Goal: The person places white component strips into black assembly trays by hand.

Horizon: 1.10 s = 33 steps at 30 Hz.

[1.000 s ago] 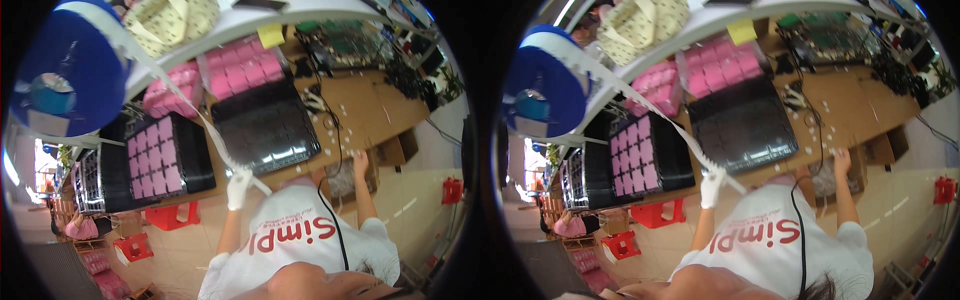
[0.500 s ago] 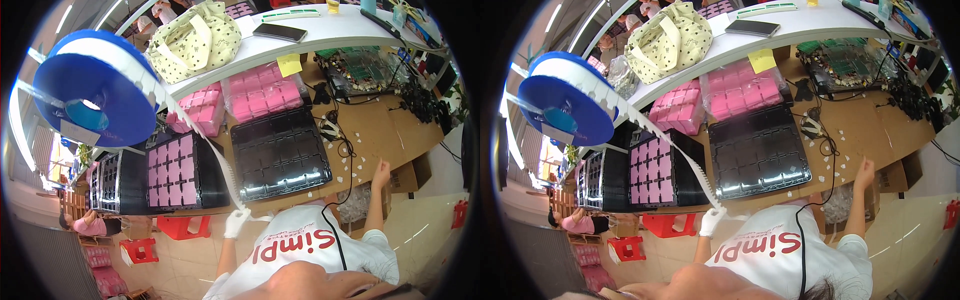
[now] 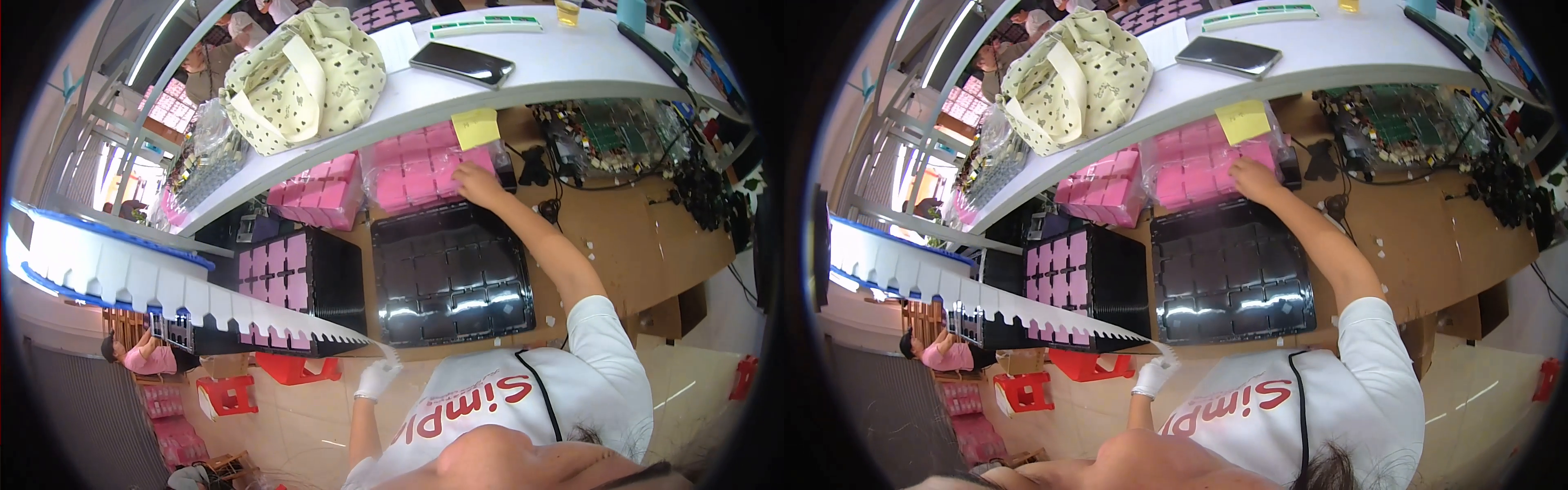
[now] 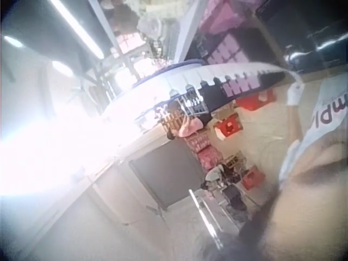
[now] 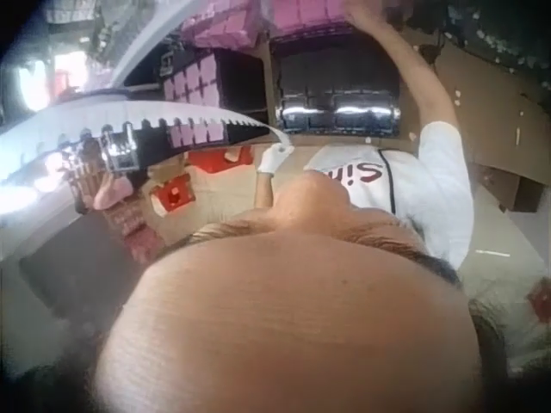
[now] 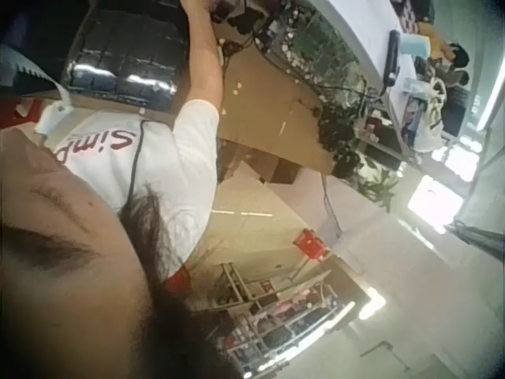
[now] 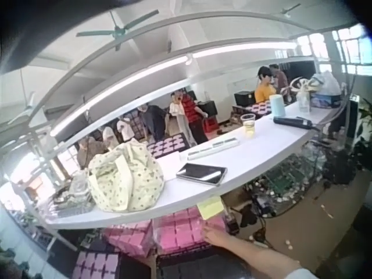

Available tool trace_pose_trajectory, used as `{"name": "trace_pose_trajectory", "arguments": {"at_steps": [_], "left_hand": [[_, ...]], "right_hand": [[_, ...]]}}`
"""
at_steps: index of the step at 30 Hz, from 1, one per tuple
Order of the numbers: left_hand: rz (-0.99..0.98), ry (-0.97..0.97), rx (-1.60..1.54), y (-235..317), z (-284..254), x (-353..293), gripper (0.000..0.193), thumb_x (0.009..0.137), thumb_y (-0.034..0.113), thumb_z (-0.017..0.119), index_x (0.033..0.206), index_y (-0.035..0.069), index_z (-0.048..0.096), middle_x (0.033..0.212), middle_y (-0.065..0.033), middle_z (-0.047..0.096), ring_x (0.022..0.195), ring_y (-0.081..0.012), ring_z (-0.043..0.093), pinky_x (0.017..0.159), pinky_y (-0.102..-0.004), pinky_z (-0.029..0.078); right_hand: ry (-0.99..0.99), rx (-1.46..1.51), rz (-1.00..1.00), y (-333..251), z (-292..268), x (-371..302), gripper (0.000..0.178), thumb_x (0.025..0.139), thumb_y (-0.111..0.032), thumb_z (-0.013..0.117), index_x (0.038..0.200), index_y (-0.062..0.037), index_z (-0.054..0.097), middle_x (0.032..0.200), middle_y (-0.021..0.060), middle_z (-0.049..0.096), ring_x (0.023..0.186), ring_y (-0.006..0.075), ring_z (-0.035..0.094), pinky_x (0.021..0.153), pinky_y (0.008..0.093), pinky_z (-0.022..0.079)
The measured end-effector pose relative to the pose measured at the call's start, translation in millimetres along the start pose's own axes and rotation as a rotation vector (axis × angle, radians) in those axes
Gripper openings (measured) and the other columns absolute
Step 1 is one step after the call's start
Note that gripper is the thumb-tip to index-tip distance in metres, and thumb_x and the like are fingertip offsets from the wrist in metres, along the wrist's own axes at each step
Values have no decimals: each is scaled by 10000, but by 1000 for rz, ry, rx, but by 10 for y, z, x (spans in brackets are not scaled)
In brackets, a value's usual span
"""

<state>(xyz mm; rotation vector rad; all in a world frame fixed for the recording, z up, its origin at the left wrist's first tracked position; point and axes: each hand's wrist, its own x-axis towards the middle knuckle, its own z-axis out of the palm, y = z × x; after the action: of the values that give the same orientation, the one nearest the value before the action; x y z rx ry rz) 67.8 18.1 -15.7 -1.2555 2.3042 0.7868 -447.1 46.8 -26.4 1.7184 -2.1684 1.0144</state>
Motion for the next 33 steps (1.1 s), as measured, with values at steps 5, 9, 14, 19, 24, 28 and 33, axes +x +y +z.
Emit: {"name": "trace_pose_trajectory", "arguments": {"at_steps": [5, 9, 14, 19, 24, 28, 33], "left_hand": [[47, -213, 239, 142, -342, -141, 486, 781, 529, 607, 997, 102, 695, 1023, -186, 659, 985, -374, 615, 876, -429, 477], [-1, -343, 357, -27, -667, -115, 572, 725, 477, 710, 1133, 80, 654, 1100, -174, 649, 1025, -331, 615, 922, -383, 468], [-21, -151, 358, 160, -1143, 41, 412, 755, 407, 703, 1002, 78, 702, 1001, -134, 688, 928, -315, 652, 840, -372, 509], [104, 373, 107, 912, -1494, 505, 276, 880, 279, 586, 970, 44, 699, 919, -154, 692, 838, -299, 675, 747, -354, 530], [316, -74, -1099, 1594, -1221, 1243, 612, 963, 444, 470, 1301, -65, 454, 1291, -202, 533, 1162, -289, 549, 1004, -389, 418], [461, -364, -1756, 2001, -1032, 1926, 1017, 854, 698, 400, 1459, -48, 65, 1507, -229, 196, 1389, -336, 245, 1137, -426, 209], [313, -112, -2265, 2075, -1091, 2290, 794, 763, 614, 652, 1276, 45, 442, 1363, -125, 459, 1185, -286, 504, 902, -394, 490]], "right_hand": [[-307, -221, 9, 284, 478, 193, 248, 680, -151, 714, 883, -54, 610, 1017, 110, 569, 1017, 319, 541, 847, 405, 476], [-428, -90, 46, 477, 497, 358, 239, 653, -170, 745, 839, -77, 627, 951, 106, 587, 968, 309, 570, 788, 403, 488], [-711, 97, 318, 543, 404, 569, 177, 691, -148, 737, 808, -68, 632, 861, 103, 637, 809, 254, 634, 682, 358, 483], [-12, 214, 390, 383, 542, 557, 130, 756, -135, 698, 849, -69, 635, 846, 100, 651, 774, 256, 638, 669, 357, 490], [438, 345, 284, -85, 132, 607, 134, 825, -121, 680, 896, -33, 607, 827, 77, 647, 810, 221, 641, 721, 333, 498], [503, 480, 267, -293, 3, 504, 173, 798, -157, 710, 931, -62, 653, 852, 101, 649, 796, 262, 629, 747, 347, 484], [450, 110, 120, -522, -354, -10, 246, 772, -205, 748, 960, -69, 664, 1035, 123, 601, 911, 304, 575, 813, 365, 462]]}}
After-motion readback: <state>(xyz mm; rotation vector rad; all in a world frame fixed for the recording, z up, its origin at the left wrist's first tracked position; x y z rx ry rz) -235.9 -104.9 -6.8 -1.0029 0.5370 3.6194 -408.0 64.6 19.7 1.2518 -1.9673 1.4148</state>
